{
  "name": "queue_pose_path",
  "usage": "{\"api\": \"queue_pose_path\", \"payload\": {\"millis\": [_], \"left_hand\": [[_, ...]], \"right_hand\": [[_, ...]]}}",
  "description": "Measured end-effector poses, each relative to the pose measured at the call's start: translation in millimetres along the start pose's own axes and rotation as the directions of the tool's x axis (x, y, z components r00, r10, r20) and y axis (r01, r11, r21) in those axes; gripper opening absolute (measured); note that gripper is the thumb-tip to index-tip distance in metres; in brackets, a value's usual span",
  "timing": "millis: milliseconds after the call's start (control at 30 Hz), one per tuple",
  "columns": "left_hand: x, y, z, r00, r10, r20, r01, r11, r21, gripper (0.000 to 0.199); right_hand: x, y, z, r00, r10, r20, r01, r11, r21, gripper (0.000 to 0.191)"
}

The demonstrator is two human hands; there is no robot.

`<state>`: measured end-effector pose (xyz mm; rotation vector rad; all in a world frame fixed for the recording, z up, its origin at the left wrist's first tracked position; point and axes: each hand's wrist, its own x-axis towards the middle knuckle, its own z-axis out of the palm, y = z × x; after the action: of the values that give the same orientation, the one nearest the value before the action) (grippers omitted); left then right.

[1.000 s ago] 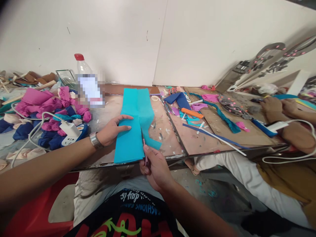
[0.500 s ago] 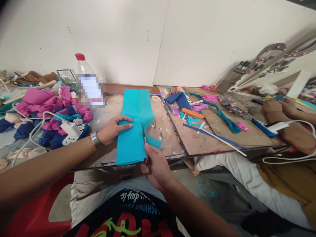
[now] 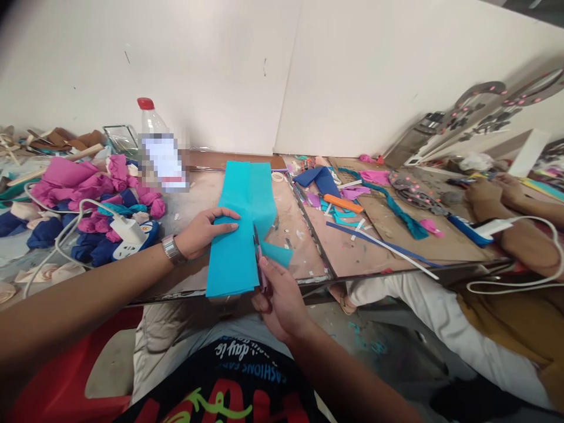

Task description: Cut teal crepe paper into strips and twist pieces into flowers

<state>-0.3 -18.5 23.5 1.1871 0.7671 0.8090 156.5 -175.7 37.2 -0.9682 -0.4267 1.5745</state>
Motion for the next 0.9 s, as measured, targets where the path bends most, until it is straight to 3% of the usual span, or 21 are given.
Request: {"api": "queue_pose_path", "payload": {"millis": [633,900], "left_hand": [[-0.3,-3.0,-0.4,1.000,0.018,-0.008,-0.017,0.999,0.044,0.047],[0.5,-3.6,-2.4,0.999,0.029,-0.020,-0.028,0.997,0.076,0.047]], "right_hand": [[5.8,4.0,0.5,0.996,-0.039,-0.086,0.034,0.998,-0.052,0.047],[2.6,2.6,-1.5,0.999,0.016,-0.044,-0.019,0.997,-0.075,0.044]]}}
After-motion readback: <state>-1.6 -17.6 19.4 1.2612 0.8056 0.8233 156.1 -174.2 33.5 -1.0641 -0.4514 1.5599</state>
